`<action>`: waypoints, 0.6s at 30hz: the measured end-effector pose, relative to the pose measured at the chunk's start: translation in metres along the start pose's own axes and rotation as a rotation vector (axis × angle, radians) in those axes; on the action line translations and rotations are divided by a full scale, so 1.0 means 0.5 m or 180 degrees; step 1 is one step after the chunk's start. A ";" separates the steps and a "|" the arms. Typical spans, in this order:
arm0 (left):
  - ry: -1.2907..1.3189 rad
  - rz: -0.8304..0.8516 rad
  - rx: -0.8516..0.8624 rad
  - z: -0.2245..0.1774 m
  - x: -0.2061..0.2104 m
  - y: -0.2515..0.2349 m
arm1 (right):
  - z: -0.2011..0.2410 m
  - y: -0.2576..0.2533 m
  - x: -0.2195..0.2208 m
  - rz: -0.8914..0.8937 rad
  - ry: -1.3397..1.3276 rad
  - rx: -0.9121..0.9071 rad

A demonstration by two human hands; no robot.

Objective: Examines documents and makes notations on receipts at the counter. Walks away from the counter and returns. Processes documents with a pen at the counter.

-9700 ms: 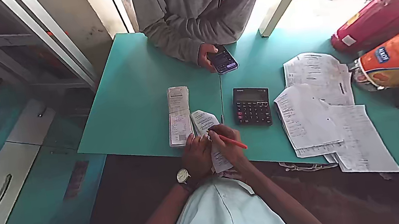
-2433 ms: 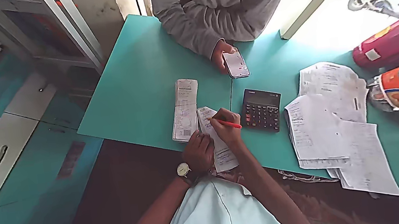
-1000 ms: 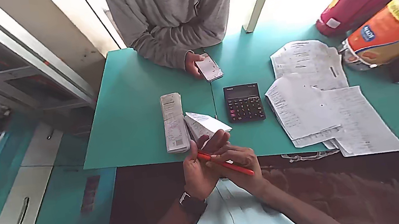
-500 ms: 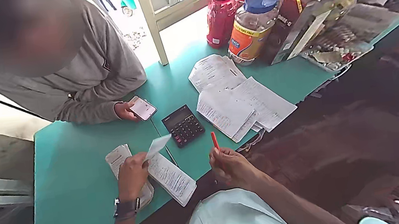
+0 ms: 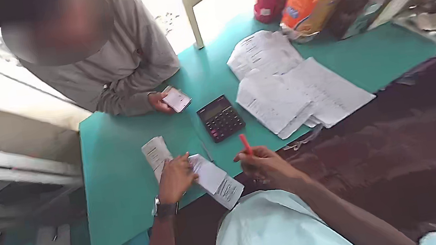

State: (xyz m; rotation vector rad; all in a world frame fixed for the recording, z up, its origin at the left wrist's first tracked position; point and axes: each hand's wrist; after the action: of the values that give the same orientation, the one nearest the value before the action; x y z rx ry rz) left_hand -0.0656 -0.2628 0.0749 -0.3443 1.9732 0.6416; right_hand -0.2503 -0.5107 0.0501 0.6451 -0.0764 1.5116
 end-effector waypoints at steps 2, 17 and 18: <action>-0.0067 -0.0582 0.0186 -0.015 0.022 -0.015 | -0.010 -0.023 0.013 -0.0406 0.0764 -0.0226; 0.1527 -0.3368 0.0432 -0.034 -0.043 0.167 | 0.191 0.140 -0.043 -0.2600 0.1373 -0.0843; 0.1242 -0.3356 -0.0159 -0.002 -0.040 0.184 | 0.299 0.158 -0.020 -0.3217 0.1457 0.0351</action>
State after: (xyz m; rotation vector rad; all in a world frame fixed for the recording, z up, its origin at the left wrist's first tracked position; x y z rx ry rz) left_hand -0.1023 -0.1886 0.1196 -1.4890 1.7812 -0.0784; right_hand -0.2740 -0.5907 0.1976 0.3102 0.6056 0.6420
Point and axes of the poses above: each hand's wrist, its own y-axis away from the middle knuckle, its own x-axis out of the palm, z = x × y, and after that the axes turned 15 degrees about x, right-handed
